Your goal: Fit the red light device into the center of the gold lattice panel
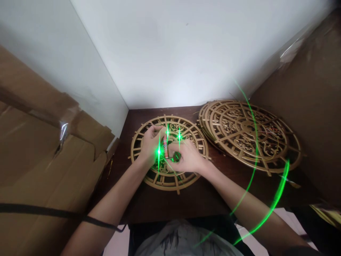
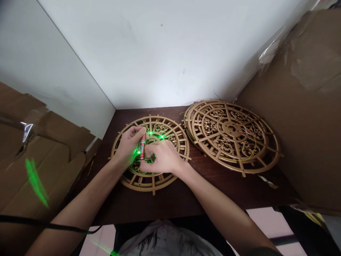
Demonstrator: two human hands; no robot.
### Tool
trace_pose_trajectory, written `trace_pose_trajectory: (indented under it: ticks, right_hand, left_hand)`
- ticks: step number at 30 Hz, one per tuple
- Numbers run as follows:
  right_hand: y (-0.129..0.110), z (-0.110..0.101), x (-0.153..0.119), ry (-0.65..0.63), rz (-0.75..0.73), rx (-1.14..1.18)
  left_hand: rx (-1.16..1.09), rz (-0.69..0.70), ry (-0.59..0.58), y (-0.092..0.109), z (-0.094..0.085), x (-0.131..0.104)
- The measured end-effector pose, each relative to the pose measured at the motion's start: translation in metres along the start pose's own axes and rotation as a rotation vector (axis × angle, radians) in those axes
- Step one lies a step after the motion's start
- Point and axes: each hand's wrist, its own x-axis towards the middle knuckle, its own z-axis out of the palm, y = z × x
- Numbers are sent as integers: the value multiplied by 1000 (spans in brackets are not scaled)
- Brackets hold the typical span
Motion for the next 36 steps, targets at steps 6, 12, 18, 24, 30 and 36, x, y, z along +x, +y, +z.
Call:
trace_pose_trajectory:
  ticks: [6, 12, 18, 24, 30, 36]
  right_hand:
    - [0, 1, 0, -16, 1, 18]
    - [-2, 1, 0, -32, -3, 40]
    - [-1, 2, 0, -23, 0, 33]
    - [-1, 1, -1, -23, -6, 38]
    - [0, 0, -1, -29, -35, 25]
    - [0, 0, 0, -13, -29, -36]
  left_hand:
    - [19, -3, -1, 2, 2, -1]
    - [20, -29, -19, 2, 1, -2]
    - [28, -21, -17, 1, 2, -2]
    - [26, 0, 31, 5, 3, -2]
    - [16, 19, 7, 8, 3, -2]
    - [27, 20, 28, 3, 2, -1]
